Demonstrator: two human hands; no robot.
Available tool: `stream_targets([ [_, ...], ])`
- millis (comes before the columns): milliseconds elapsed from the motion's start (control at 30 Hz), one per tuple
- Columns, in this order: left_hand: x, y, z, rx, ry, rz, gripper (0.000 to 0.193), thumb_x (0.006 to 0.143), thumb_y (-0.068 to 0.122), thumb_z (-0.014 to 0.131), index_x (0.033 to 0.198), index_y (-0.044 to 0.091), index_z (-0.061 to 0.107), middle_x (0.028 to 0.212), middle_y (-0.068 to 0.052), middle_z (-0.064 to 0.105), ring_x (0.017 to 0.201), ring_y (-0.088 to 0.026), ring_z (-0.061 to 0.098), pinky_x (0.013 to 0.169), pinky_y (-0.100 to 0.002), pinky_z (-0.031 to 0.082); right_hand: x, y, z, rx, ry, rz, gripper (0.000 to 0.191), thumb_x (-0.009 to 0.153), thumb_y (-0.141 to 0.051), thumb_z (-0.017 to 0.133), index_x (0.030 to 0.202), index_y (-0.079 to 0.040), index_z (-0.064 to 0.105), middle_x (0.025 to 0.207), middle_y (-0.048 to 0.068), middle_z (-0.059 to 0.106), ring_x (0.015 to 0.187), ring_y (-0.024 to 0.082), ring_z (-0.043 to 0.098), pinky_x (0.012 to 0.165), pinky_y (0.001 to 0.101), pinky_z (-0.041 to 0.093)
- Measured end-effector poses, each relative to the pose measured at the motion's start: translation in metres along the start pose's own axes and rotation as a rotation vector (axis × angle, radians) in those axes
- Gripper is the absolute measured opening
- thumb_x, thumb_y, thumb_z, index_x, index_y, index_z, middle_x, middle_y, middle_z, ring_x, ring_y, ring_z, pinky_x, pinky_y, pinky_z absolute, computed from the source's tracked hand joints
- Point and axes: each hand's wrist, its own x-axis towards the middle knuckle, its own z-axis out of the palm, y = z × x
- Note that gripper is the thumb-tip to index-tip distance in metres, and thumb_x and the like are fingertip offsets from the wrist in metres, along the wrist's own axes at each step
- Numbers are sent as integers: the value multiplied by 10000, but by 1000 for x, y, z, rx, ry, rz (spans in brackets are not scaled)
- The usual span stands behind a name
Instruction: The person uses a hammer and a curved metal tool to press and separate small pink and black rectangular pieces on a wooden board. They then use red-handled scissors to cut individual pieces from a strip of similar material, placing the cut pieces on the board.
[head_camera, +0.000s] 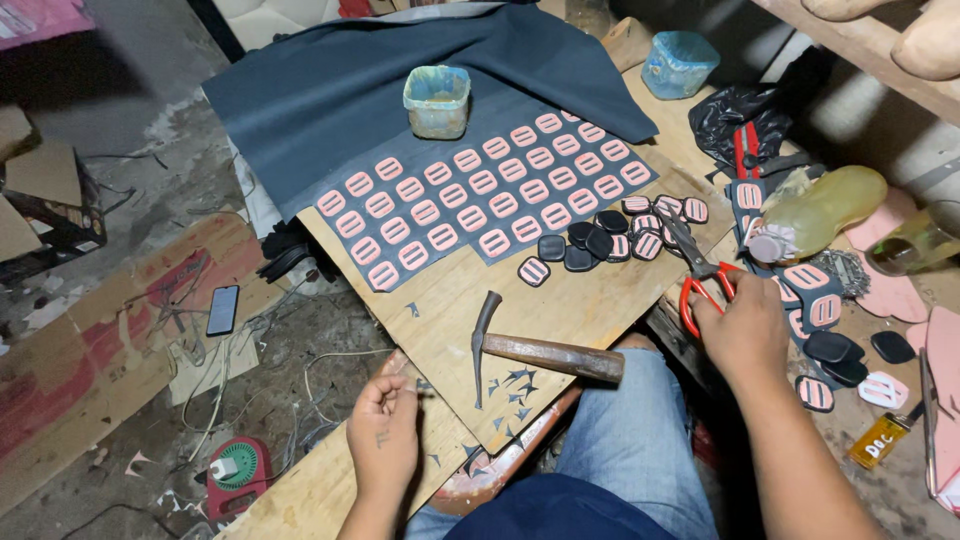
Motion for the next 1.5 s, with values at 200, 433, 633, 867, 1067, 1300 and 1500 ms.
stream_targets([
  [200, -4, -23, -13, 388, -5, 37, 235, 936, 193, 679, 972, -27, 750, 827, -37, 722, 743, -61, 642, 699, -205, 503, 0, 11, 6, -29, -20, 2, 453, 864, -335, 795, 1186, -27, 714, 1075, 218, 669, 1056, 409, 616, 940, 501, 484],
  [433, 7, -35, -22, 209, -15, -236, 284, 949, 240, 673, 998, -33, 731, 744, -54, 684, 673, -103, 629, 642, -242, 496, 20, 40, -27, -100, 178, 38, 525, 902, -357, 834, 1298, -60, 661, 1249, 209, 597, 1214, 412, 524, 1069, 512, 411],
  [633, 9, -40, -22, 178, -17, -218, 245, 950, 198, 663, 1013, -32, 718, 760, -39, 692, 677, -98, 635, 651, -237, 503, 60, 38, -23, -217, 82, -112, 714, 725, -254, 848, 1412, -199, 660, 1555, 159, 451, 1352, 413, 413, 1094, 541, 329],
  [867, 4, -40, -20, 227, -30, -183, 218, 946, 160, 662, 1019, -38, 717, 711, -31, 669, 624, -76, 551, 582, -229, 423, 81, 39, -30, -270, 34, -210, 601, 741, -224, 837, 1328, -286, 721, 1560, 142, 474, 1370, 408, 428, 1109, 520, 368],
  [1067, 3, -37, -14, 285, -6, -118, 216, 927, 153, 665, 1017, -38, 715, 704, -17, 682, 623, -57, 546, 587, -215, 434, 90, 54, -41, -193, 144, -289, 427, 883, -162, 770, 1295, -226, 677, 1465, 156, 501, 1338, 416, 470, 1128, 450, 446],
  [1300, 0, -34, -9, 382, 28, -58, 224, 918, 171, 670, 1018, -23, 722, 722, -25, 719, 662, -66, 609, 643, -224, 482, 113, 77, -66, 25, 285, -329, 396, 948, -155, 809, 1279, -51, 618, 1411, 167, 593, 1306, 356, 554, 1155, 465, 412],
  [1500, 0, -42, -10, 393, 21, -76, 229, 933, 179, 669, 1033, -20, 721, 731, -48, 711, 669, -80, 600, 647, -230, 479, 99, 95, -68, 170, 382, -343, 374, 964, -54, 780, 1274, 1, 578, 1355, 159, 583, 1275, 326, 560, 1173, 395, 432],
])
